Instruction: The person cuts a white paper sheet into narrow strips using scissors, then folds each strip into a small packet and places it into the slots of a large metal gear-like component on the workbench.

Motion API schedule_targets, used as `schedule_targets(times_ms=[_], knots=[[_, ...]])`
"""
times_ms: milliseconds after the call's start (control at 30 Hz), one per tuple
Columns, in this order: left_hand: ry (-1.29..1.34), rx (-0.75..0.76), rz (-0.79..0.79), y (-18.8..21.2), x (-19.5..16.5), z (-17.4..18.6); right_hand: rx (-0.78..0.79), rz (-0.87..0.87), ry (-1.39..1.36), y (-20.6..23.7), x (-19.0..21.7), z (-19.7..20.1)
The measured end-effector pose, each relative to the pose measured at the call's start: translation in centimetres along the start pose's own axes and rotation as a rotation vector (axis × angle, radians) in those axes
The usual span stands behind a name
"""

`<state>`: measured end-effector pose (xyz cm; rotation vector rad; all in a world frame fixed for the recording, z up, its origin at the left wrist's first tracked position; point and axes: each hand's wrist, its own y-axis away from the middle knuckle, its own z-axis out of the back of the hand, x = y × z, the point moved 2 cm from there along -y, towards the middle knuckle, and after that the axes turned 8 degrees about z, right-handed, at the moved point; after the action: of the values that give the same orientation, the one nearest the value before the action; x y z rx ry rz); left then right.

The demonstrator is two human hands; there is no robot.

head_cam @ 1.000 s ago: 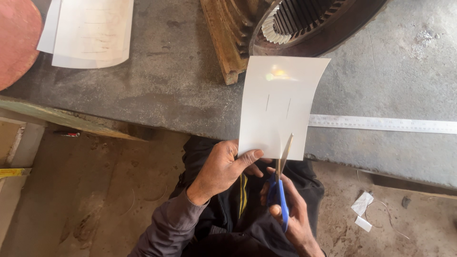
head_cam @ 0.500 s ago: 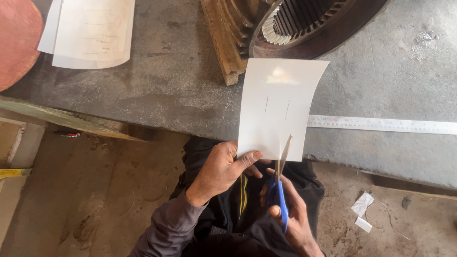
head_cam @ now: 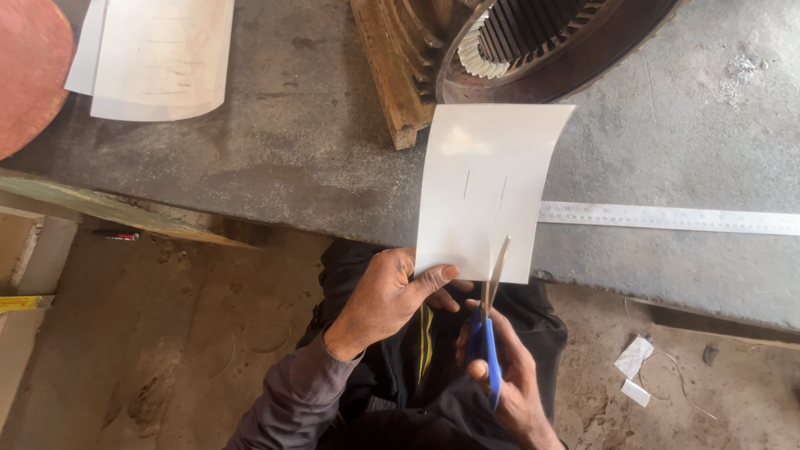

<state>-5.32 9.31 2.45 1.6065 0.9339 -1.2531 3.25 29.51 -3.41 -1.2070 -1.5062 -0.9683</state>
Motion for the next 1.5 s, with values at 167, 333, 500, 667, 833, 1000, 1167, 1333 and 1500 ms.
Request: schedule_targets(times_ms=[167,333,500,667,833,1000,1167,1333,1500], knots=[[-0.015,0.000,0.008,0.1,-0.4,0.1,0.016,0.033,0.003,0.1,-0.2,0.1],[0.010,0.021,0.004,-0.1,-0.6,0.1,0.002,0.050,0.018,0.3,-0.4,0.0],[0.025,0.039,-0.002,-0.2,-0.6,0.2,-0.052,0.032,0.121,0.4,-0.7,0.0],[0.053,0.050,0.004,-0.3,-0.4,0.1,-0.091,-0.017,0.145,0.4,-1.0,0.2],[0.032,0.063,-0.022,-0.3,-0.5,0.0,-0.061,0.019,-0.003,0.1,-0.9,-0.1],[0.091,0.115,0.043,-0.1,-0.3,-1.0,-0.071,0.104,-0.052,-0.6,-0.6,0.1],[0.092,0.116,0.067,0.0,-0.2,-1.1,-0.111,0.111,0.016,-0.8,-0.3,0.3],[0.081,0.131,0.050,-0.1,0.0,-1.0,-0.115,0.112,0.015,-0.6,-0.3,0.2],[0.065,0.123,0.060,-0.1,0.3,-1.0,-0.134,0.089,0.101,-0.4,-0.7,0.6]])
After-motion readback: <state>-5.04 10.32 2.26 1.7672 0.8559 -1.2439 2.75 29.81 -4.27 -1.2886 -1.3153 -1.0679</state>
